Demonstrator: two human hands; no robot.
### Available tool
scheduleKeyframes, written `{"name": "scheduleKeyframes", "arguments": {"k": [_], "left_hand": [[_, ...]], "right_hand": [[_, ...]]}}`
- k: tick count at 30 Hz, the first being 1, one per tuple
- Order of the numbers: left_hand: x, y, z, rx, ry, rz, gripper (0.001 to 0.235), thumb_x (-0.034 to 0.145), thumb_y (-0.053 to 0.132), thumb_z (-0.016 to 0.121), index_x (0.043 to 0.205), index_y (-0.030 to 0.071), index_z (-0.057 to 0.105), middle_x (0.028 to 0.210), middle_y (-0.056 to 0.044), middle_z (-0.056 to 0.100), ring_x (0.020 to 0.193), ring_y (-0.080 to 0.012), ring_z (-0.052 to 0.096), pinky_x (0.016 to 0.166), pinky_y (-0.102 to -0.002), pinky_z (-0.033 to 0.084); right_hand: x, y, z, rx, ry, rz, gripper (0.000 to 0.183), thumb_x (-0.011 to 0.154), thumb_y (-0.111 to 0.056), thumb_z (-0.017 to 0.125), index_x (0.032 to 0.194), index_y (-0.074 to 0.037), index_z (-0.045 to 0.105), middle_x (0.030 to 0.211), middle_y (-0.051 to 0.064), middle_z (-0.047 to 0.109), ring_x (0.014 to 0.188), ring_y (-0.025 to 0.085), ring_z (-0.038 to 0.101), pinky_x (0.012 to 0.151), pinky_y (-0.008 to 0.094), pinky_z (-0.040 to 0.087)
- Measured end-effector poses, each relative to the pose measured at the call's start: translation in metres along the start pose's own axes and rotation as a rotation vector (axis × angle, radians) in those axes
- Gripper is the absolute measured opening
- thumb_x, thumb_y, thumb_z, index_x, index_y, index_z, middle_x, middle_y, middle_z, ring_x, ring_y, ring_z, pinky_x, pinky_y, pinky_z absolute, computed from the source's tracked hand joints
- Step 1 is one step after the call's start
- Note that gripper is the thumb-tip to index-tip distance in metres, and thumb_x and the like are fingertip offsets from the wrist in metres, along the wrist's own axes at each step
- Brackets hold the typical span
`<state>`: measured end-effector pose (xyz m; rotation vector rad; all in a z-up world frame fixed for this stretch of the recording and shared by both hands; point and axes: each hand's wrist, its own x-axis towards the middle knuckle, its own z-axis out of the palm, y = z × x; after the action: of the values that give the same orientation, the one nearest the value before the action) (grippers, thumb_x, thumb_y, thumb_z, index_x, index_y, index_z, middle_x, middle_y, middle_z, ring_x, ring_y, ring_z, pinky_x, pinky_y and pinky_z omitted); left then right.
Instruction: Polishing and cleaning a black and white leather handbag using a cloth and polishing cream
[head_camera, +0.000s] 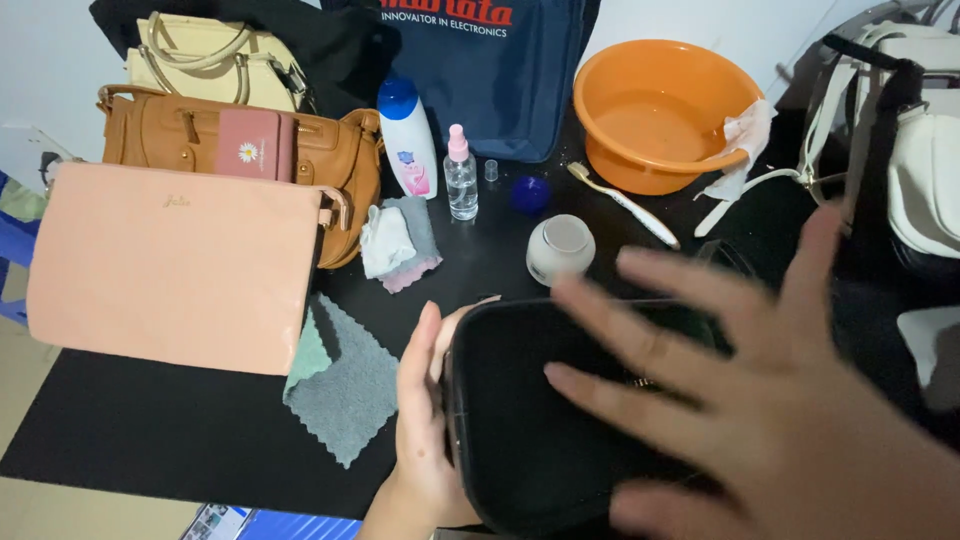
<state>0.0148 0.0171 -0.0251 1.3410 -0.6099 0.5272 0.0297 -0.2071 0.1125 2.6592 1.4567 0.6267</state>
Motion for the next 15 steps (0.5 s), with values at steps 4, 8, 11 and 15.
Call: {"name": "scheduleKeyframes", "arguments": {"k": [4, 8, 11, 15], "left_hand": [[0.007, 0.038, 0.011, -0.042, 0.027, -0.232, 0.066, 0.107, 0.023, 0.052, 0.158, -0.001, 0.017, 0.154, -0.031, 0.045, 0.144, -0.0382, 0.051, 0.123, -0.048, 0.043], [0.007, 0.029, 0.007, 0.124, -0.028, -0.047, 0.07, 0.107, 0.023, 0.057, 0.157, -0.004, 0.016, 0.151, -0.035, 0.049, 0.145, -0.0406, 0.053, 0.125, -0.049, 0.042], [0.009, 0.039, 0.007, 0.158, -0.031, -0.092, 0.071, 0.106, 0.024, 0.057, 0.156, -0.004, 0.014, 0.151, -0.033, 0.048, 0.145, -0.0388, 0.052, 0.125, -0.048, 0.042], [0.007, 0.023, 0.009, 0.113, 0.024, -0.024, 0.063, 0.112, 0.025, 0.048, 0.157, -0.005, 0.015, 0.15, -0.033, 0.049, 0.144, -0.0405, 0.053, 0.125, -0.05, 0.044]], "right_hand": [[-0.017, 0.006, 0.009, 0.058, 0.079, -0.081, 0.06, 0.101, -0.067, 0.03, 0.139, -0.03, 0.059, 0.154, 0.006, 0.051, 0.141, 0.041, 0.046, 0.113, 0.079, -0.012], [-0.018, -0.001, 0.009, 0.014, 0.071, 0.006, 0.072, 0.095, -0.078, 0.017, 0.14, -0.038, 0.057, 0.16, 0.007, 0.042, 0.149, 0.037, 0.031, 0.109, 0.089, -0.004], [-0.018, 0.0, 0.011, 0.039, 0.081, -0.035, 0.075, 0.097, -0.076, 0.016, 0.142, -0.033, 0.056, 0.159, 0.011, 0.042, 0.146, 0.04, 0.035, 0.114, 0.083, -0.006], [-0.015, 0.006, 0.009, 0.156, 0.059, 0.009, 0.062, 0.096, -0.07, 0.029, 0.141, -0.039, 0.058, 0.164, 0.014, 0.035, 0.151, 0.041, 0.029, 0.118, 0.079, -0.008]]}}
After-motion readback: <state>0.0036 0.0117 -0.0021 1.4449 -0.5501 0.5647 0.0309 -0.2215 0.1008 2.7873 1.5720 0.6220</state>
